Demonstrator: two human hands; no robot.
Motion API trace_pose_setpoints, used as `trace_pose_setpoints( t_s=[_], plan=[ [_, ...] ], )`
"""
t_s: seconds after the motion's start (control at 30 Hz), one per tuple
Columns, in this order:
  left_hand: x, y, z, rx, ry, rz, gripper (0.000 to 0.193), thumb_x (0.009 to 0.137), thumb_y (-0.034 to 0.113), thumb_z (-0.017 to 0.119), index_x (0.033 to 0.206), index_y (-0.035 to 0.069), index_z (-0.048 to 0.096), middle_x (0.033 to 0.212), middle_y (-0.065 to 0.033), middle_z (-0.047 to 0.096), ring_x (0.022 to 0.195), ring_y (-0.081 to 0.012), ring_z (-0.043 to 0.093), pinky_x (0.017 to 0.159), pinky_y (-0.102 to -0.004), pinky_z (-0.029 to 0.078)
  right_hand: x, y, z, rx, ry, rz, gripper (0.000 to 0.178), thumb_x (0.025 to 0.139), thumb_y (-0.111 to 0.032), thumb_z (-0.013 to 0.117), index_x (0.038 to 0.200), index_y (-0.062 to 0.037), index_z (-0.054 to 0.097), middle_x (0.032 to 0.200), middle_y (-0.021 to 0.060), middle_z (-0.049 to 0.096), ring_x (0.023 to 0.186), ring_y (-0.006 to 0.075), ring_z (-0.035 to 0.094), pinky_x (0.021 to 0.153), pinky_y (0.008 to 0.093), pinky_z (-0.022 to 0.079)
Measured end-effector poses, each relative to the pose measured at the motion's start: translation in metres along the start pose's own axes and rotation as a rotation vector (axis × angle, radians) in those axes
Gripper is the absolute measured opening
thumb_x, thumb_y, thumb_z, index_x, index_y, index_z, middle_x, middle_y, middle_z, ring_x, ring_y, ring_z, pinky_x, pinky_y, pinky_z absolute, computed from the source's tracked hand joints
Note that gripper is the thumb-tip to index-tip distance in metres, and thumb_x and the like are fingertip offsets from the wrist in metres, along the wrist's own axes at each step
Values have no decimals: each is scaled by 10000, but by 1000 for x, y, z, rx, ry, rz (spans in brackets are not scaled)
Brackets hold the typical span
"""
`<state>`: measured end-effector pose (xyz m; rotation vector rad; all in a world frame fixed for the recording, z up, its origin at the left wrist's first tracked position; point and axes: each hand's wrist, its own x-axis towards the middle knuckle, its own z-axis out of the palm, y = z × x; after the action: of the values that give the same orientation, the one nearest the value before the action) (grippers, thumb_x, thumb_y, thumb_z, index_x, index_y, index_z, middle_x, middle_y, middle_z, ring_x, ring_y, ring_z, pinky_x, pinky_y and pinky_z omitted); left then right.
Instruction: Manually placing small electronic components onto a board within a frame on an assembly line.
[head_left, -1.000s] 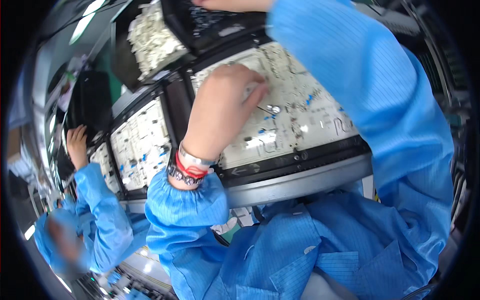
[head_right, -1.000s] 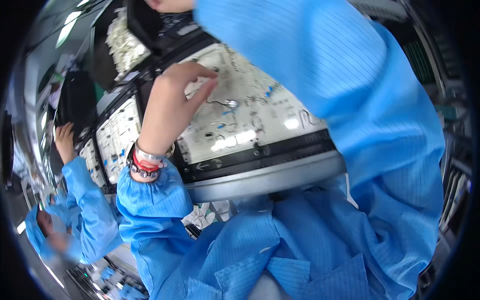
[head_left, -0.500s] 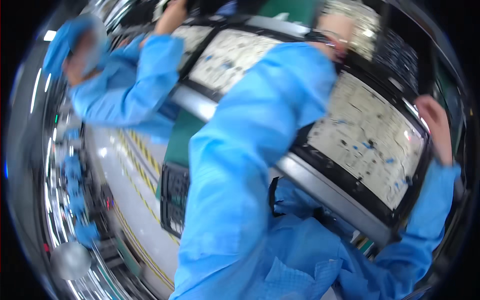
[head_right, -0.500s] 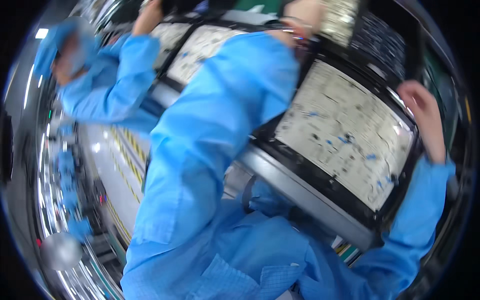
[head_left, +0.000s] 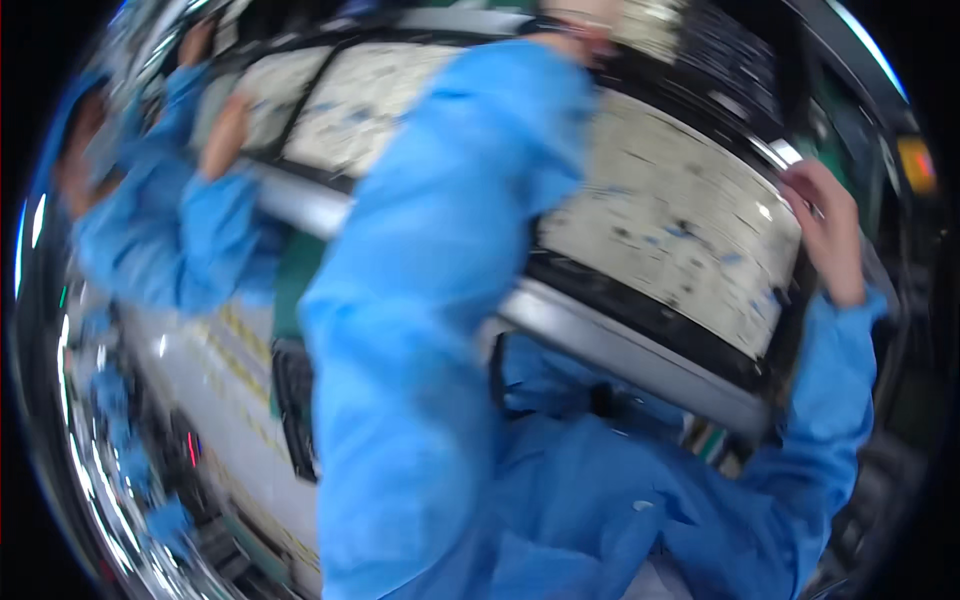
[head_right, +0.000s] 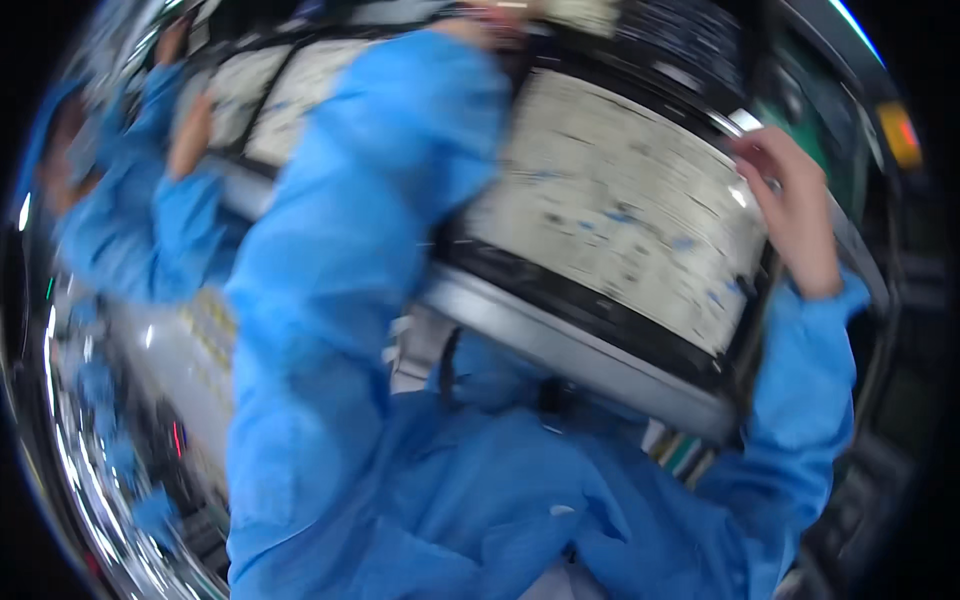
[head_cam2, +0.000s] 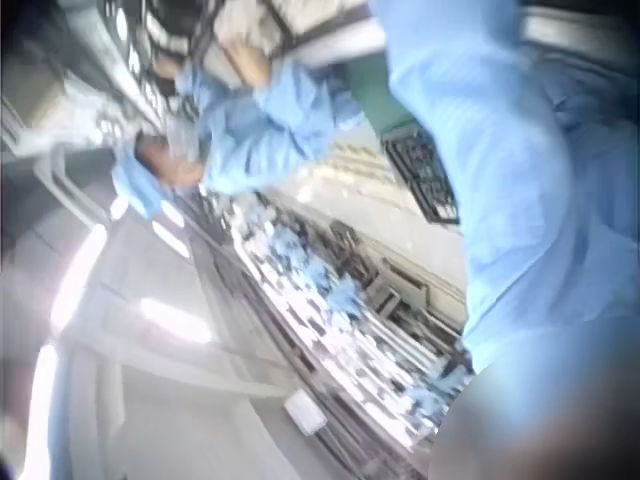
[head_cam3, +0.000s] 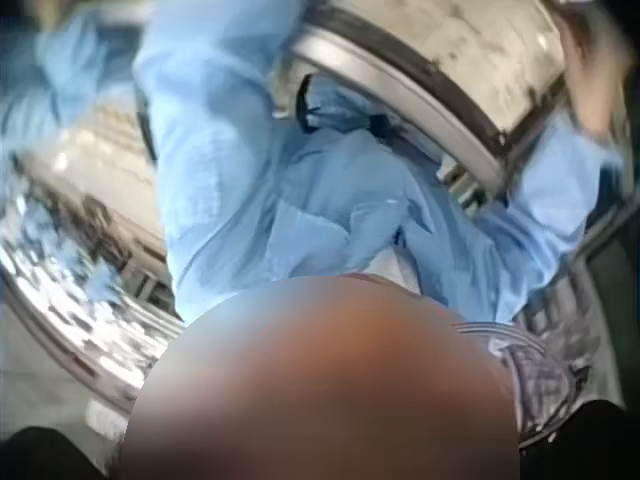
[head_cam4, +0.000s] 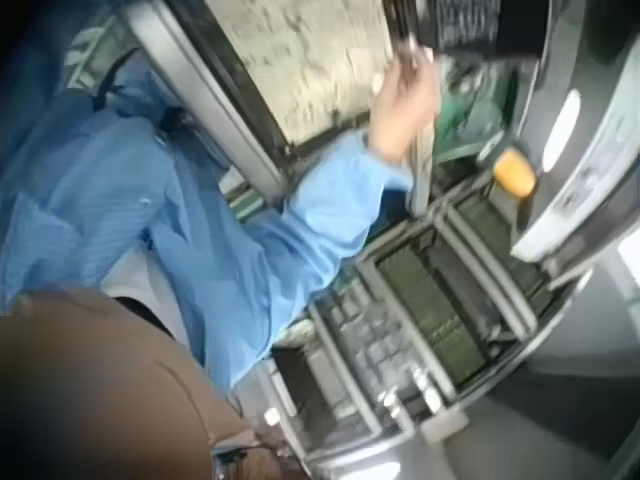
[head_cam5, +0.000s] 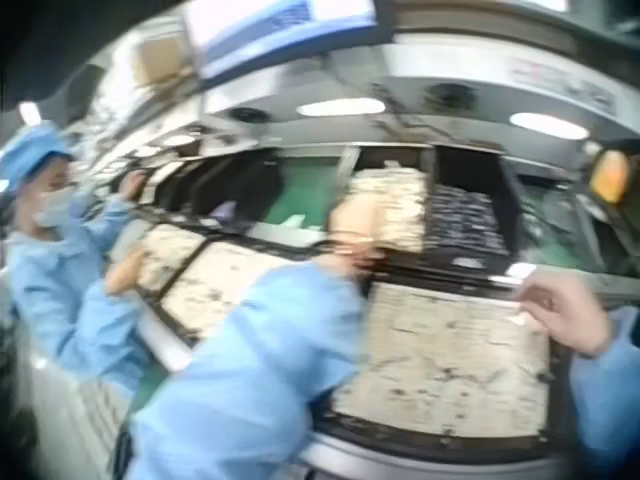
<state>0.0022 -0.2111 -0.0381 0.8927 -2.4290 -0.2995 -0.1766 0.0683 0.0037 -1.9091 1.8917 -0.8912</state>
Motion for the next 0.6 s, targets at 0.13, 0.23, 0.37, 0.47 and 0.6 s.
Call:
trace_pose_setpoints(
  t_s=[0.13,0.23,0.37,0.47,0.6],
  plan=[
    [7,14,-44,313,-294,20,224,836,-18,532,1042,30,609,1008,-101,618,781,-188,631,635,-253,513,-6,2,7,-151,-62,-186,224,796,34,573,1013,-7,608,877,116,585,819,211,585,739,275,462],
    [20,-92,-27,188,-39,193,214,787,93,523,925,66,684,883,-181,642,867,-333,615,798,-363,489,-16,-4,34,-7,-61,-61,261,775,37,608,1032,-12,613,862,106,593,775,202,590,692,276,473],
    [17,-70,-42,124,206,325,182,872,133,519,987,98,655,907,-146,606,804,-306,605,737,-339,481,-38,-5,48,75,-123,108,182,764,0,650,945,-7,639,832,90,606,757,208,589,687,295,481],
    [-16,-33,-75,-92,173,177,178,887,121,533,1003,41,641,908,-118,629,762,-211,629,706,-278,487,-43,-11,63,11,-95,-129,154,748,-23,672,901,-15,655,833,81,605,780,231,575,710,322,462],
    [-41,7,-64,-423,98,257,224,936,133,485,1089,54,627,1060,-36,608,825,-95,601,623,-193,468,-49,-12,83,22,-96,-175,161,709,-45,700,867,-40,670,815,58,593,793,233,541,734,339,426]
  ],
)
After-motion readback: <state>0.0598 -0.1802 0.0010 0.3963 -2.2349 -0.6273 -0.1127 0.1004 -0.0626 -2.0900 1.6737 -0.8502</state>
